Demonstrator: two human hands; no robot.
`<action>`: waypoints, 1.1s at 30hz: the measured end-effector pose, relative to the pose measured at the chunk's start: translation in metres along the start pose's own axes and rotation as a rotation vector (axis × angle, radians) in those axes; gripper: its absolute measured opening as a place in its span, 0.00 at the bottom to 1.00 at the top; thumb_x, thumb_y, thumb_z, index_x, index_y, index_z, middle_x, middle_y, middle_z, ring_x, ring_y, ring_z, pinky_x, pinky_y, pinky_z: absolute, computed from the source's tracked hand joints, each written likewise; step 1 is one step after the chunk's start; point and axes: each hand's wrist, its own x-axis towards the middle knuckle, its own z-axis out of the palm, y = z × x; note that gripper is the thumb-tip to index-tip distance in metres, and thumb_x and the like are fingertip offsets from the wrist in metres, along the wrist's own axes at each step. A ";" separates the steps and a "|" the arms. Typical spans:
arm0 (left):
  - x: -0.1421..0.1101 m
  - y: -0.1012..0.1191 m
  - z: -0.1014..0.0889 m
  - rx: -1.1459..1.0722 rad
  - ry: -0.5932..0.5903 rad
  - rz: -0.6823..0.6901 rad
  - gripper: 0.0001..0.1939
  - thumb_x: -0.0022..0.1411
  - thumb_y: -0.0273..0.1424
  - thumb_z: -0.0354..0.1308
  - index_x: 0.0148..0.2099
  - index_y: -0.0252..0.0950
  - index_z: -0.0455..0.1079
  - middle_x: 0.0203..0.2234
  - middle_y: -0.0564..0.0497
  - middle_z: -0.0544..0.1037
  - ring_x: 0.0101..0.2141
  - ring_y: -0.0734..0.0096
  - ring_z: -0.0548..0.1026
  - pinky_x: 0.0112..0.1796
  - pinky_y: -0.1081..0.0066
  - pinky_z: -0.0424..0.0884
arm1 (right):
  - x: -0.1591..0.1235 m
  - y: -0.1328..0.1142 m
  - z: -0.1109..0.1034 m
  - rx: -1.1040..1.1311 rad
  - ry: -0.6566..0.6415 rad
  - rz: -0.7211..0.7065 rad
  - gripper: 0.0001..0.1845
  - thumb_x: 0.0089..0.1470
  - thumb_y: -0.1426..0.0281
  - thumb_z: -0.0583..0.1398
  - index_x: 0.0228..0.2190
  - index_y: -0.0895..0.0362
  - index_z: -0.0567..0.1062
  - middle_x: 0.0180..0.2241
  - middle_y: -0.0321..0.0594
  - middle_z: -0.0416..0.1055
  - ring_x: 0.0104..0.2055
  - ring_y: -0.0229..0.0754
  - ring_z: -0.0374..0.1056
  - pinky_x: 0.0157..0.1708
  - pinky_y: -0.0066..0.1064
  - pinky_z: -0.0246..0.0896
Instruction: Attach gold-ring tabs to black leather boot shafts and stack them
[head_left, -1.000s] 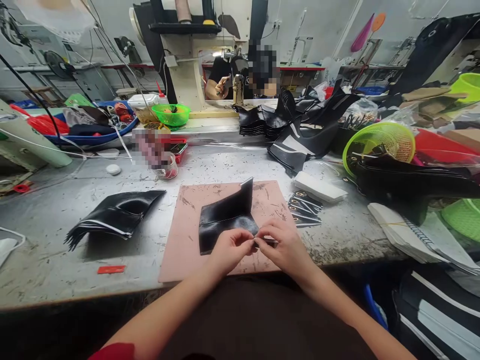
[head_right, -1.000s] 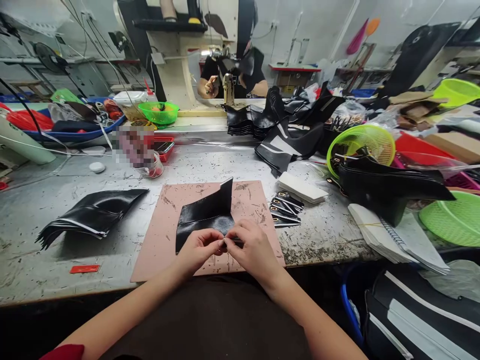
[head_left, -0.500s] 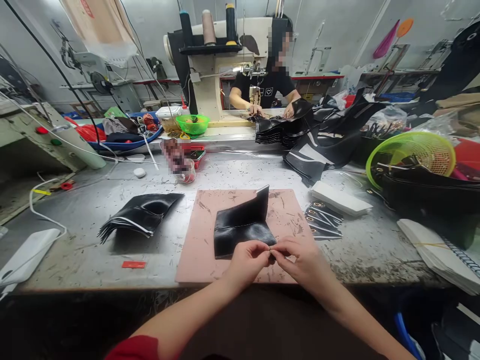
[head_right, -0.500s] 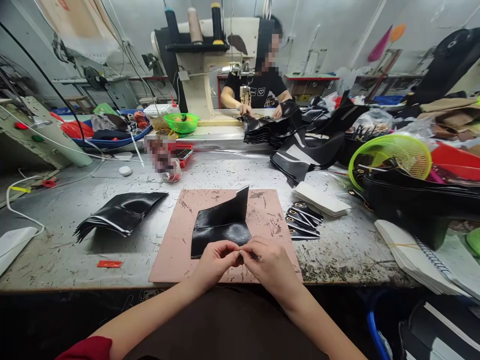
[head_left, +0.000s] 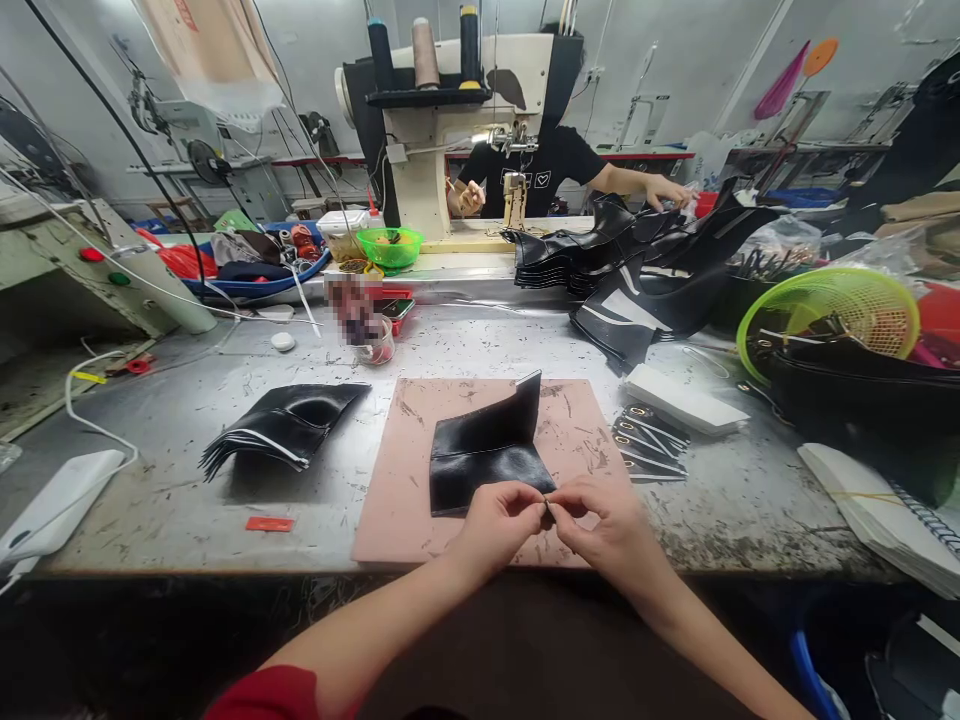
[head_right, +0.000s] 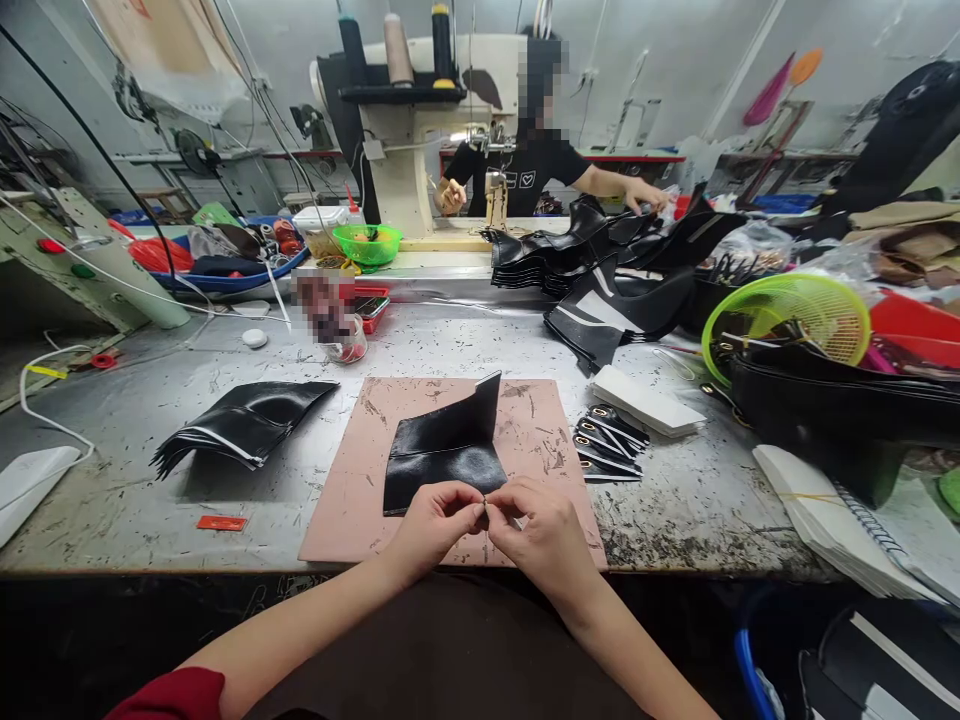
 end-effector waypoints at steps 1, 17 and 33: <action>0.000 0.000 0.000 0.000 0.004 0.000 0.04 0.45 0.28 0.56 0.22 0.33 0.68 0.17 0.53 0.71 0.22 0.75 0.69 0.26 0.75 0.67 | 0.000 0.000 -0.001 -0.008 -0.008 0.000 0.07 0.48 0.75 0.55 0.25 0.56 0.74 0.23 0.37 0.71 0.25 0.37 0.66 0.24 0.26 0.62; 0.020 -0.008 -0.017 -0.350 0.074 -0.274 0.07 0.43 0.29 0.54 0.25 0.35 0.57 0.18 0.57 0.71 0.21 0.77 0.73 0.24 0.78 0.66 | -0.038 0.031 -0.049 0.788 0.060 0.496 0.13 0.49 0.61 0.53 0.19 0.54 0.61 0.11 0.30 0.55 0.14 0.35 0.55 0.17 0.28 0.58; 0.027 -0.004 -0.011 0.328 -0.233 0.080 0.07 0.49 0.33 0.56 0.32 0.35 0.66 0.26 0.53 0.71 0.28 0.73 0.68 0.30 0.73 0.65 | -0.007 0.023 0.020 0.751 -0.006 0.723 0.19 0.41 0.55 0.62 0.27 0.57 0.66 0.15 0.30 0.63 0.16 0.32 0.58 0.17 0.24 0.55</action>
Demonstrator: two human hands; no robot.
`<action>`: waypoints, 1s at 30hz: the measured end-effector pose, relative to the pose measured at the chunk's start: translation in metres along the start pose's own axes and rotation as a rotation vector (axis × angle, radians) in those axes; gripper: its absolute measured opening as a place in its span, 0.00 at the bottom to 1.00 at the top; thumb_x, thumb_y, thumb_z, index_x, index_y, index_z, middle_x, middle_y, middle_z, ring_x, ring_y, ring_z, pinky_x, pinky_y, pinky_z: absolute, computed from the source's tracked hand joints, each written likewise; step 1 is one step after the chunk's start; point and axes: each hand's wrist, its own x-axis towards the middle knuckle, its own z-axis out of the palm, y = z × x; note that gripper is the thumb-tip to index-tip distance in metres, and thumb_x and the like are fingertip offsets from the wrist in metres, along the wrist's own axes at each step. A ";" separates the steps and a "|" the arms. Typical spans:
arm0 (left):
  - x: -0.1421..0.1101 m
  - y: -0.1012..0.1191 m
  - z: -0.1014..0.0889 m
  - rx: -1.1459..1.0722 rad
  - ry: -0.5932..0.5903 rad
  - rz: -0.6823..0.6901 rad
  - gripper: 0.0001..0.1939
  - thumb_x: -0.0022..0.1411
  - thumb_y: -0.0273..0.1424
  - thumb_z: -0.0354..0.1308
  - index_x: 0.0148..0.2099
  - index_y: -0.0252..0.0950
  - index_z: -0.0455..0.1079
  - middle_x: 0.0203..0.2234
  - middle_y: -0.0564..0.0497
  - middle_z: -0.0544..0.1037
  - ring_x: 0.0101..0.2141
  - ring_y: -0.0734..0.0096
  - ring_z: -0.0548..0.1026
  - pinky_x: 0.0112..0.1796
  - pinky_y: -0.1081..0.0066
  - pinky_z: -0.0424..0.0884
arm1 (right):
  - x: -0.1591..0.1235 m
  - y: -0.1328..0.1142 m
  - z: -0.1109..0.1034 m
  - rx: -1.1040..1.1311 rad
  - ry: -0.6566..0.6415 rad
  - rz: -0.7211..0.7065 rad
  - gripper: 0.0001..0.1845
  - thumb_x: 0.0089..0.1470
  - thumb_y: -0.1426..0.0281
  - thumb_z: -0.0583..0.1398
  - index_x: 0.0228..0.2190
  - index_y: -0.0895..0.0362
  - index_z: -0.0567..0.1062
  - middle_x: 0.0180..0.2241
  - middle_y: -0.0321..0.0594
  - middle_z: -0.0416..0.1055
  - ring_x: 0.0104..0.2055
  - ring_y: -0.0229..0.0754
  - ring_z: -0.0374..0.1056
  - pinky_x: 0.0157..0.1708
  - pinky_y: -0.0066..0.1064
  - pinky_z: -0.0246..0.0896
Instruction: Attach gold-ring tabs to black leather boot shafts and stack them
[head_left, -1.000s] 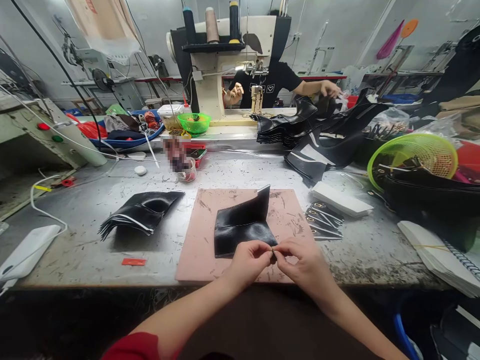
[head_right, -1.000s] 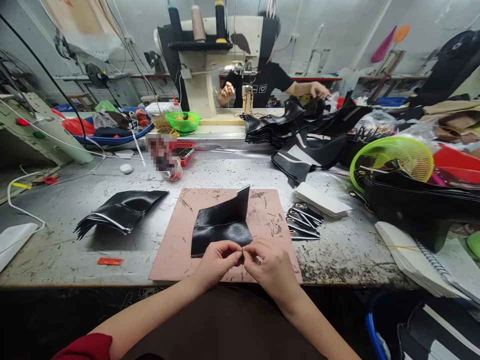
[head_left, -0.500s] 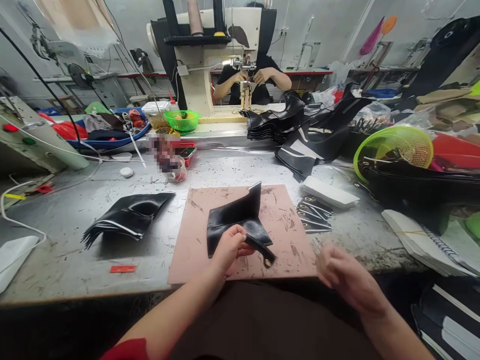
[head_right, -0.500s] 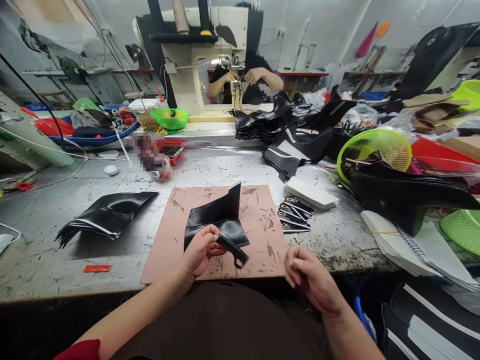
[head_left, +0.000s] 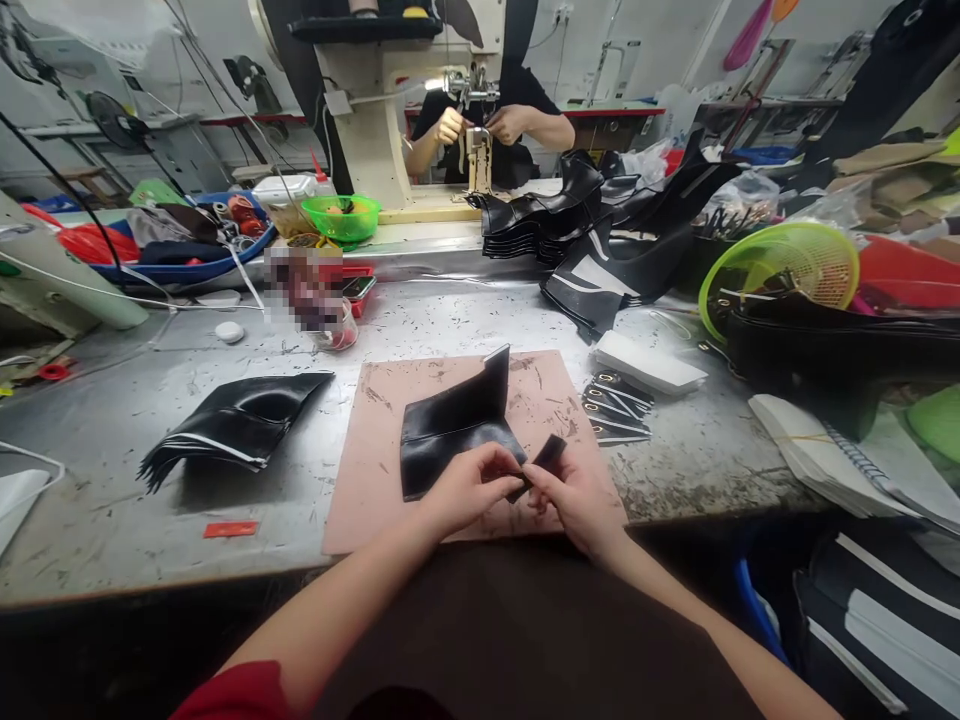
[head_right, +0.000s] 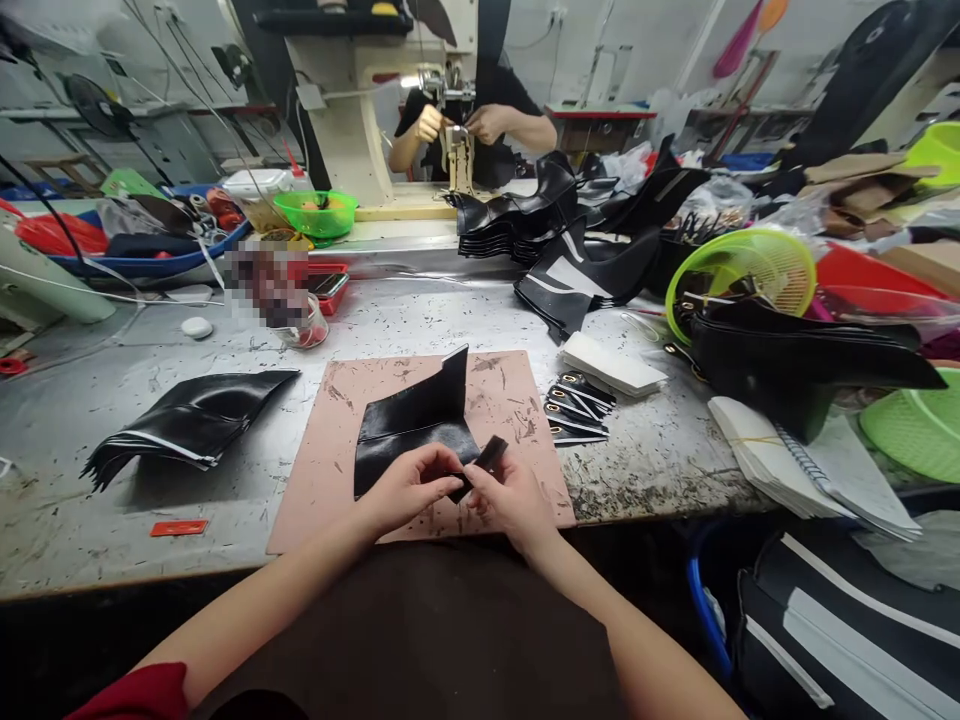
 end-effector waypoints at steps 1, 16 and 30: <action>0.003 -0.001 -0.004 -0.020 -0.023 -0.027 0.06 0.49 0.32 0.56 0.31 0.34 0.66 0.25 0.53 0.71 0.28 0.73 0.68 0.30 0.73 0.65 | 0.004 0.002 -0.001 0.062 0.006 0.018 0.20 0.39 0.55 0.63 0.27 0.57 0.66 0.15 0.28 0.61 0.15 0.31 0.56 0.15 0.23 0.52; 0.040 -0.026 -0.042 0.163 -0.192 -0.265 0.08 0.47 0.34 0.57 0.29 0.36 0.72 0.23 0.55 0.72 0.25 0.74 0.68 0.27 0.76 0.64 | 0.009 0.017 -0.066 -0.123 0.321 -0.096 0.16 0.43 0.58 0.59 0.28 0.58 0.69 0.23 0.34 0.66 0.19 0.30 0.54 0.17 0.23 0.50; 0.043 -0.027 -0.035 0.356 -0.163 -0.236 0.09 0.50 0.35 0.54 0.30 0.37 0.72 0.27 0.54 0.76 0.30 0.70 0.72 0.33 0.73 0.66 | 0.004 0.019 -0.056 -0.747 0.193 -0.522 0.09 0.54 0.72 0.51 0.36 0.56 0.69 0.33 0.40 0.72 0.34 0.39 0.68 0.33 0.30 0.65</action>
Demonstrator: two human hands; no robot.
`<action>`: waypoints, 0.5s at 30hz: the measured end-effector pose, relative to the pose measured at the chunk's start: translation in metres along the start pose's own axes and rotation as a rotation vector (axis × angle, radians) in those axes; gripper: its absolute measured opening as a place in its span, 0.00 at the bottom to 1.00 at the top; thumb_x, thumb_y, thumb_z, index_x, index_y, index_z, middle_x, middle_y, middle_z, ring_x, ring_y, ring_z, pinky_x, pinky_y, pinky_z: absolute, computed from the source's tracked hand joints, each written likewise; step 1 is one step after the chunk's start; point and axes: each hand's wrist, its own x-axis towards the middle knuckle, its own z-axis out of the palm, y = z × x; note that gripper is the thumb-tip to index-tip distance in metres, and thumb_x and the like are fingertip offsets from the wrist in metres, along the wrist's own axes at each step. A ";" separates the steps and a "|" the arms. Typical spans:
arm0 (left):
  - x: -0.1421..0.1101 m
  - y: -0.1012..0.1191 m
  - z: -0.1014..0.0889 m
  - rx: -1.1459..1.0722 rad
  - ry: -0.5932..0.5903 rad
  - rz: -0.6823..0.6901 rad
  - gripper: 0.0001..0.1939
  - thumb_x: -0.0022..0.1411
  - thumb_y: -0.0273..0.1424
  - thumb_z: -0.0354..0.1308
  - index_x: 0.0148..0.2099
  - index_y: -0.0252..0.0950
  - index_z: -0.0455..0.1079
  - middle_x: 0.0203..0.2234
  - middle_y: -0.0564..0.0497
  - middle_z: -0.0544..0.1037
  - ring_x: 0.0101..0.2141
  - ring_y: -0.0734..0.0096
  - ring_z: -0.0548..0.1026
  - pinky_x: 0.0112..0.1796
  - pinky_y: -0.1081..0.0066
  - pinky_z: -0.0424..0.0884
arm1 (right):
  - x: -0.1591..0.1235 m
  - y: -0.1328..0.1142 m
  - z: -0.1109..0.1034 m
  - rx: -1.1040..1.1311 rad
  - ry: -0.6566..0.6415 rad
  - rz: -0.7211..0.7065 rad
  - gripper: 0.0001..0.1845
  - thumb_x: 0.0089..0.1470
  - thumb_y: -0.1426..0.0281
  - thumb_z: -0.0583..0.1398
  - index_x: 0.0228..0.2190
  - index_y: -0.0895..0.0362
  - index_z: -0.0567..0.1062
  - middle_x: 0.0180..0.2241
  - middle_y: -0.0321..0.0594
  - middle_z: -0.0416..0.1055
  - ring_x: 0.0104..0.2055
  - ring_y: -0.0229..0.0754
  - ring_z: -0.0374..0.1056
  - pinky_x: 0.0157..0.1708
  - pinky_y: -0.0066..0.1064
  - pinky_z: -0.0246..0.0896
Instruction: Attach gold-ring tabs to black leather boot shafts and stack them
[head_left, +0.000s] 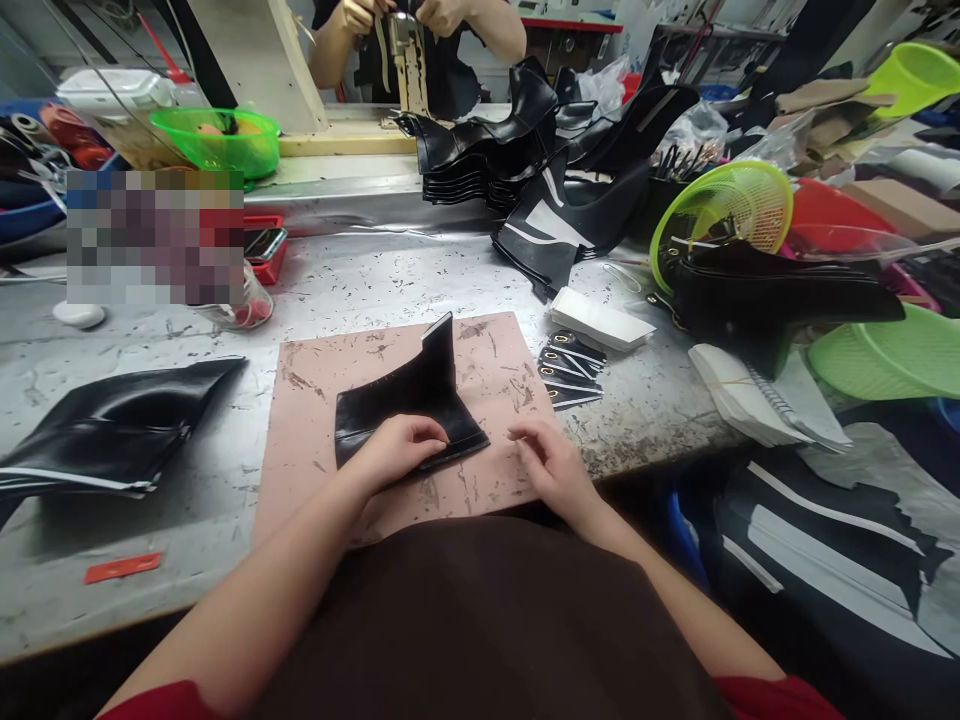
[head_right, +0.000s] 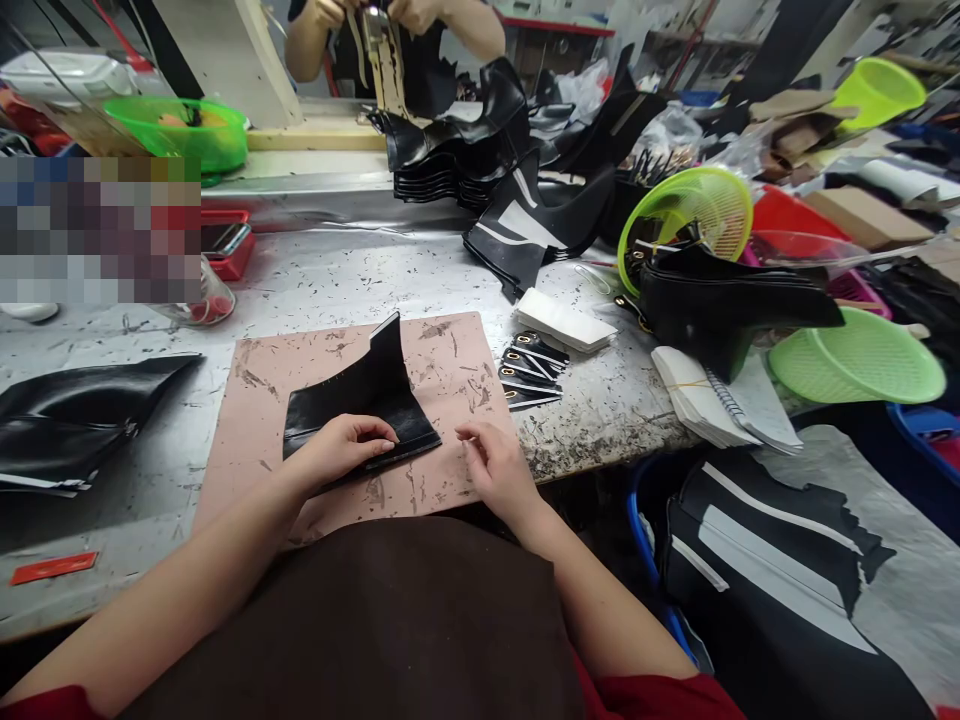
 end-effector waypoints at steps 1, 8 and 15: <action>0.000 0.000 0.000 0.005 0.004 0.003 0.08 0.50 0.34 0.54 0.30 0.38 0.72 0.27 0.55 0.76 0.30 0.70 0.72 0.33 0.73 0.66 | -0.001 0.000 0.002 -0.033 -0.031 -0.082 0.12 0.54 0.74 0.50 0.38 0.57 0.68 0.35 0.41 0.72 0.36 0.39 0.68 0.35 0.30 0.65; -0.001 -0.001 0.001 0.046 0.043 -0.008 0.07 0.49 0.35 0.55 0.29 0.37 0.69 0.23 0.56 0.73 0.25 0.73 0.71 0.27 0.75 0.65 | -0.001 0.001 0.015 -0.310 -0.157 -0.387 0.23 0.47 0.82 0.47 0.45 0.60 0.67 0.36 0.43 0.73 0.37 0.39 0.68 0.49 0.38 0.57; -0.009 0.005 -0.001 0.257 0.037 -0.006 0.06 0.52 0.35 0.53 0.29 0.38 0.65 0.20 0.58 0.71 0.22 0.75 0.70 0.23 0.77 0.63 | -0.004 -0.013 0.015 -0.550 -0.272 -0.456 0.25 0.48 0.83 0.47 0.47 0.58 0.68 0.45 0.43 0.70 0.41 0.40 0.65 0.43 0.36 0.51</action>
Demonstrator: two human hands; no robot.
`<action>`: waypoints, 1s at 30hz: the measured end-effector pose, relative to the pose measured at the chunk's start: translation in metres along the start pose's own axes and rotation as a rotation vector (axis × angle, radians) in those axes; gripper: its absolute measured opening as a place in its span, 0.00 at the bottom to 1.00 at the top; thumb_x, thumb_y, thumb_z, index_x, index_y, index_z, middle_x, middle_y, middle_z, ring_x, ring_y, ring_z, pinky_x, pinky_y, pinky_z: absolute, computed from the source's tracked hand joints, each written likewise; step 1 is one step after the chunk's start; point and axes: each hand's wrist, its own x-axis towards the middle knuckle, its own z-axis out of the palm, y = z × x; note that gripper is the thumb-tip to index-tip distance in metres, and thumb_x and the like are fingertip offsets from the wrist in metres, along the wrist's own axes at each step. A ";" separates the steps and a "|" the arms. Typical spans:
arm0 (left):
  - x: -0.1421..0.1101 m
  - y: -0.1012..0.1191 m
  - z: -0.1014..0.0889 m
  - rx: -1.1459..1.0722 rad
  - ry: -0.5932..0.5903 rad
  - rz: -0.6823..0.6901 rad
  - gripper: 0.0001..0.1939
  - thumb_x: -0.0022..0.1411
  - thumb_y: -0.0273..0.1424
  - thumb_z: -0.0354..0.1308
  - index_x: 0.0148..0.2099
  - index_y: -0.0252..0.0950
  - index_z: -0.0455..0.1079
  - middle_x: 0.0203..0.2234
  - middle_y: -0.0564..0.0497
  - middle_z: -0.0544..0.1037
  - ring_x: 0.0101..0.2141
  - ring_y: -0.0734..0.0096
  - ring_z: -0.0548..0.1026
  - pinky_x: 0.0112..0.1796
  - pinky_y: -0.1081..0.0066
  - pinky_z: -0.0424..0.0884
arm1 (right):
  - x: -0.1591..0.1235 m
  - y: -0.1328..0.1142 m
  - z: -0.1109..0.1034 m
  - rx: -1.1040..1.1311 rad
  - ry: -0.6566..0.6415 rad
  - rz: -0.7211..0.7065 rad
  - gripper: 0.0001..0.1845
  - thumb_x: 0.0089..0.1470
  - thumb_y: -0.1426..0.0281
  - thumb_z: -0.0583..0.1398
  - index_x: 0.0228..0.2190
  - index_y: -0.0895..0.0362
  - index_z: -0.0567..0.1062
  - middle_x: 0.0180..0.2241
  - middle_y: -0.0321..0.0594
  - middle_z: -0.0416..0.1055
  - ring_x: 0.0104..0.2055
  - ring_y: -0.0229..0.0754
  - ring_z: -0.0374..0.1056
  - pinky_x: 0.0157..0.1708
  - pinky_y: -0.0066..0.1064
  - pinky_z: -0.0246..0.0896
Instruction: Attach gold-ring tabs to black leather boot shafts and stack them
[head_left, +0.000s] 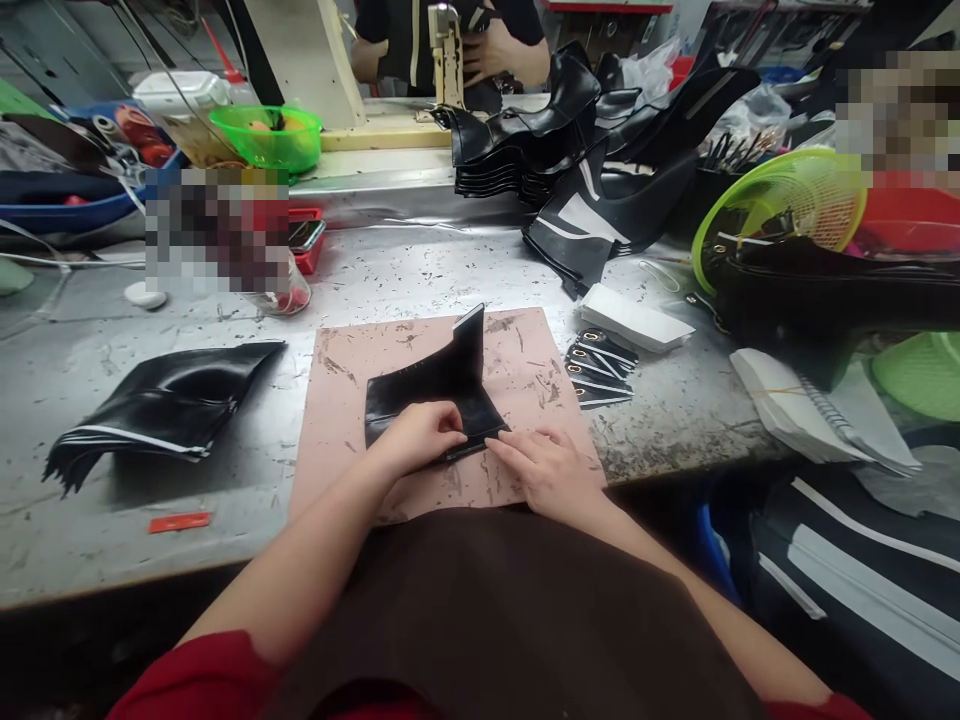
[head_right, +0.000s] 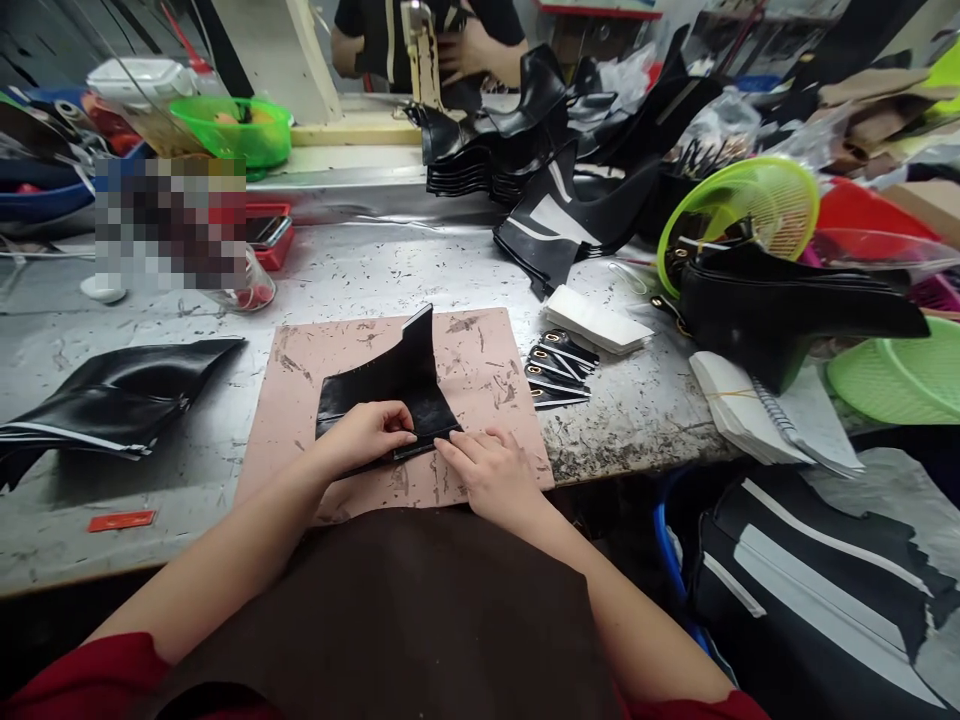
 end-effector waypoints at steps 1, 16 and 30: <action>-0.001 0.002 0.000 0.025 0.008 0.003 0.05 0.52 0.34 0.53 0.29 0.38 0.65 0.20 0.58 0.71 0.23 0.74 0.71 0.24 0.77 0.63 | 0.000 -0.002 -0.001 -0.034 -0.030 -0.003 0.26 0.48 0.82 0.47 0.48 0.57 0.68 0.46 0.43 0.69 0.41 0.41 0.65 0.43 0.37 0.51; -0.016 -0.008 -0.011 0.659 0.068 0.143 0.18 0.56 0.47 0.51 0.38 0.36 0.62 0.31 0.49 0.71 0.33 0.63 0.70 0.26 0.72 0.60 | 0.004 -0.012 -0.005 -0.017 -0.212 0.103 0.26 0.49 0.79 0.51 0.50 0.52 0.68 0.47 0.49 0.67 0.45 0.49 0.61 0.43 0.43 0.52; -0.009 -0.034 -0.003 0.548 0.361 0.248 0.19 0.57 0.48 0.46 0.32 0.38 0.66 0.27 0.50 0.69 0.31 0.61 0.70 0.30 0.67 0.64 | -0.005 0.176 -0.076 0.001 0.465 0.873 0.21 0.51 0.75 0.45 0.42 0.64 0.71 0.43 0.53 0.69 0.46 0.46 0.64 0.46 0.41 0.58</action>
